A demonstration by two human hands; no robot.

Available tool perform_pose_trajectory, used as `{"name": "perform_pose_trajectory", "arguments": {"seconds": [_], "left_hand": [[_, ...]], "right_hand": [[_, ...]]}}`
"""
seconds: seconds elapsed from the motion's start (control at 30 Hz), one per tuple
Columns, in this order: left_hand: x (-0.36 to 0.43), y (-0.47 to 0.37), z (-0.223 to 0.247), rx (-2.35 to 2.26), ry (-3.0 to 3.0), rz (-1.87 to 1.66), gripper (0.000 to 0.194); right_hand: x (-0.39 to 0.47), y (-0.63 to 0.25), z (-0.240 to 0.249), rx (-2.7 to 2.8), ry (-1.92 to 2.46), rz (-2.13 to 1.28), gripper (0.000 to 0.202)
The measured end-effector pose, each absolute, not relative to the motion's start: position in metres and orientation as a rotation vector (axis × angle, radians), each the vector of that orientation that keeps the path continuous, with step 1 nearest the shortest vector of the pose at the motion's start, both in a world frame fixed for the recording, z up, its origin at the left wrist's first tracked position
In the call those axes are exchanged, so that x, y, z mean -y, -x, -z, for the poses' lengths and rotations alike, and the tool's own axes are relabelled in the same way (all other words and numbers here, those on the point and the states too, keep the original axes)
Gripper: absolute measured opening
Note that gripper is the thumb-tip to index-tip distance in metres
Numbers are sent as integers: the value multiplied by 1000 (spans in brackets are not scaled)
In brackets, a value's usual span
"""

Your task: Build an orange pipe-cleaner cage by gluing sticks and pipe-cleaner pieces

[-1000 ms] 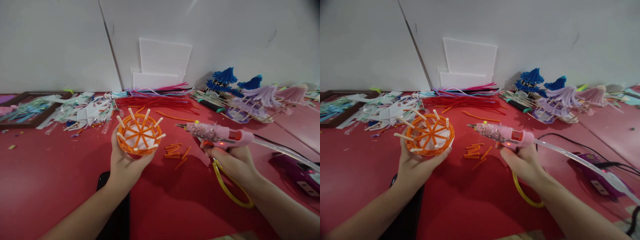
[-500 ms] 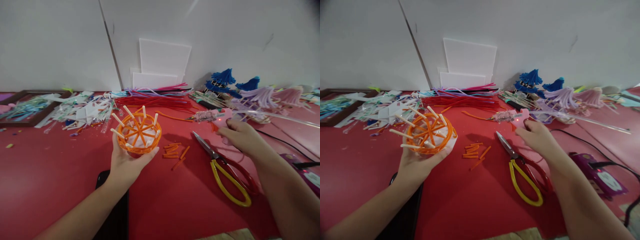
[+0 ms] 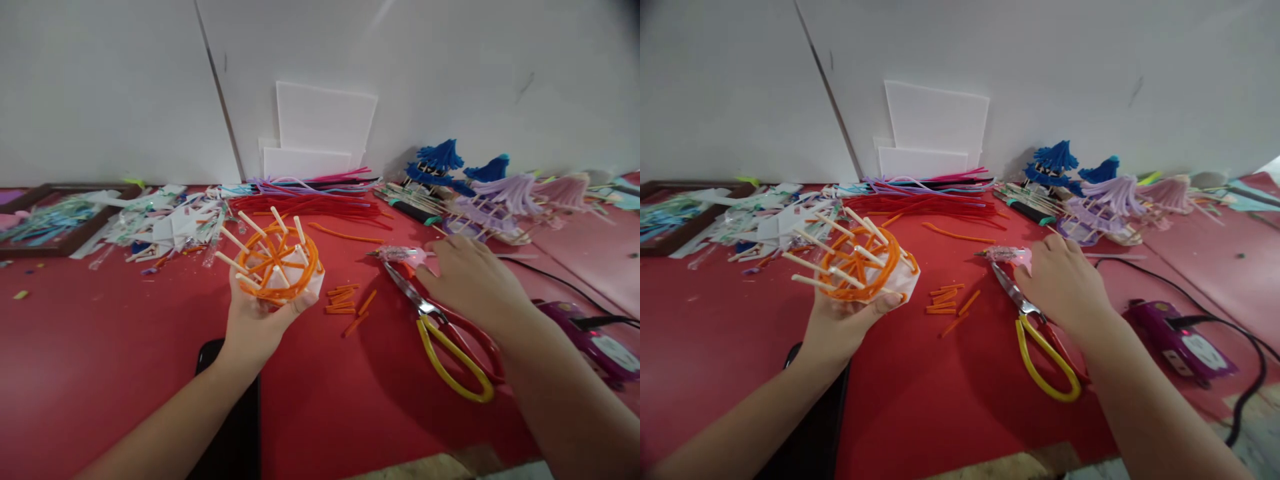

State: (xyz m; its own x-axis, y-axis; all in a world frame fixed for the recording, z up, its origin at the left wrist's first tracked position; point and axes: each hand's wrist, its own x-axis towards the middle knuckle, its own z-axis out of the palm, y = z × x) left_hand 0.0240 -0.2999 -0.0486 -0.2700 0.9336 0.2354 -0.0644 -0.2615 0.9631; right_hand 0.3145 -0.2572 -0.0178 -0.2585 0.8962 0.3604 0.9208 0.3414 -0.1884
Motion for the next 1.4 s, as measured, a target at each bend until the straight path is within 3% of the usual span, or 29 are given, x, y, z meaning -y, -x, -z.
{"name": "perform_pose_trajectory", "arguments": {"seconds": [0.07,0.2,0.43,0.97,1.4], "left_hand": [[300,-25,49,-1176,-1152,-1629,65],[299,-27,50,-1108,-1091,-1600,65],[298,-26,51,-1090,-1049,-1607,68],[299,-25,56,-1147,-1141,-1572,64],[302,-24,54,-1351,-1319,-1583,73]], "right_hand": [[265,-298,7,2346,1471,131,16],[268,-256,-4,2729,1015,-275,18],[259,-226,12,2985,943,-210,13],[250,-237,41,2906,963,-112,21],[257,-241,35,2420,1026,-374,13]]}}
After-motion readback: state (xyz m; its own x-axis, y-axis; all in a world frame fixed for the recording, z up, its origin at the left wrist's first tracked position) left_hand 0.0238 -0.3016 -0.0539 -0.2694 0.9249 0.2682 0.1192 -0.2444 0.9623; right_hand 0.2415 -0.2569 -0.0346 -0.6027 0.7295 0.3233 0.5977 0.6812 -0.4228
